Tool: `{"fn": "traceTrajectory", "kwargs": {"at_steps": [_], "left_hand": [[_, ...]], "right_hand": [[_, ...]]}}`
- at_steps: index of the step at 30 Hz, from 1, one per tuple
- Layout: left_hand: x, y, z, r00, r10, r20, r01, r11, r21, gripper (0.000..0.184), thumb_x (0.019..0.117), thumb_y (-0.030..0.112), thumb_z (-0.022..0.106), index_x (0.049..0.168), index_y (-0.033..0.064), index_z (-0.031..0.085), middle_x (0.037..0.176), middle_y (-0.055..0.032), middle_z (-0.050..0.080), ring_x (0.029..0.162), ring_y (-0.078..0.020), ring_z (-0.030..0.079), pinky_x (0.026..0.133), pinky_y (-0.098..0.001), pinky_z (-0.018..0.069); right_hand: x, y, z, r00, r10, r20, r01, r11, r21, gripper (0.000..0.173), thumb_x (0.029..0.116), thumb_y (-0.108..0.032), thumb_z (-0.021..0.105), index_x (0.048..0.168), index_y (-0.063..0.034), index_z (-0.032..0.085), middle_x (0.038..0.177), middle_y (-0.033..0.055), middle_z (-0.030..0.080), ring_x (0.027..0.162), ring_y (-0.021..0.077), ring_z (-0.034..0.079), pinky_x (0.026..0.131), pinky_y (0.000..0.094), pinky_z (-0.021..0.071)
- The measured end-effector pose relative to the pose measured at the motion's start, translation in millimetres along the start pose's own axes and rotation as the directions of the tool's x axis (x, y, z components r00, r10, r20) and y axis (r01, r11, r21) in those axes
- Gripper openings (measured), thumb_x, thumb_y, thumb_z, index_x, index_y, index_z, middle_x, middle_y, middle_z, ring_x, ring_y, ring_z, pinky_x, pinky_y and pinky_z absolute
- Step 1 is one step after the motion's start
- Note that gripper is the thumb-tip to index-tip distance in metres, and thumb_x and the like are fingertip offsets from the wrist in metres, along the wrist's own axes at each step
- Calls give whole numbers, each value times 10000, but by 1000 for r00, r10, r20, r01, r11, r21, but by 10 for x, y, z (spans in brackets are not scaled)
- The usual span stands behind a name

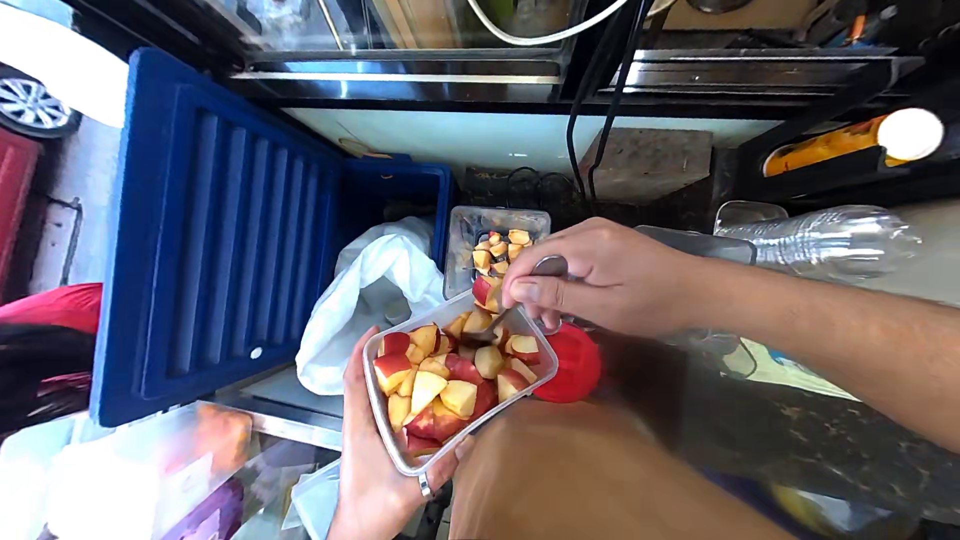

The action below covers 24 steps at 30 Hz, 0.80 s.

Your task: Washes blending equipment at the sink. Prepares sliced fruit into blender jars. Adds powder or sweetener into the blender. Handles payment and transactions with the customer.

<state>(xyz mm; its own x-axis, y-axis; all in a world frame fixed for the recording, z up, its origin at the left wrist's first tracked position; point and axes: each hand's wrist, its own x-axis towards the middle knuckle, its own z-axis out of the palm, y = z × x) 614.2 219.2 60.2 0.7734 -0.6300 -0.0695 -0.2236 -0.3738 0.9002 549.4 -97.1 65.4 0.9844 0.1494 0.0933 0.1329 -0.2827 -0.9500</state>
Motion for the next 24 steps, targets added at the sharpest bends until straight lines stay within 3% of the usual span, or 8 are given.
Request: {"fn": "traceTrajectory", "kwargs": {"at_steps": [5,9,13,18,22,24], "left_hand": [[-17,-14,-36,999,-32,-19,33,998,59,1333,590,655,898,1556,-12,265,1490,-137,478,1337,-155,515,1100,-267,477],[-30,-32,-59,999,-34,-9,34,996,82,1334,600,657,895,1564,-6,253,1501,-133,468,1352,-146,502,1113,-263,466],[-68,-123,-96,1000,-24,-19,26,997,73,1346,593,651,900,1565,-10,244,1515,-140,451,1363,-142,488,1124,-259,449],[-89,-192,-68,999,-7,-33,8,999,43,1331,610,636,900,1567,-3,232,1515,-131,450,1362,-141,489,1126,-260,446],[-96,-156,-65,1000,-2,-29,2,1000,12,1313,609,592,924,1565,14,235,1488,-103,477,1339,-127,514,1111,-260,472],[-89,-157,-64,1000,2,-21,-2,1000,-10,1314,613,594,921,1572,22,229,1496,-102,468,1347,-132,508,1114,-263,469]], "right_hand": [[11,38,-198,994,-53,-97,52,999,-6,246,1075,-207,524,1022,-74,725,763,-45,692,618,23,654,545,181,590],[62,42,-380,994,-70,-88,72,997,19,241,1087,-185,508,1059,-55,709,830,-33,720,689,32,689,614,197,619],[66,-15,-515,978,-94,-189,116,987,110,249,1092,-126,464,1066,-2,679,851,14,713,690,85,694,613,256,635],[21,-64,-396,978,-36,-207,57,994,98,246,1083,-152,492,1052,-24,699,803,-4,697,643,75,673,557,227,618],[5,-180,-110,996,25,-87,-4,972,234,265,1089,-203,479,1031,-67,699,766,-23,682,629,55,658,558,216,603],[-12,-124,46,1000,5,0,-5,993,117,297,1098,-253,477,1038,-88,717,787,-60,676,672,-20,633,609,152,566]]}}
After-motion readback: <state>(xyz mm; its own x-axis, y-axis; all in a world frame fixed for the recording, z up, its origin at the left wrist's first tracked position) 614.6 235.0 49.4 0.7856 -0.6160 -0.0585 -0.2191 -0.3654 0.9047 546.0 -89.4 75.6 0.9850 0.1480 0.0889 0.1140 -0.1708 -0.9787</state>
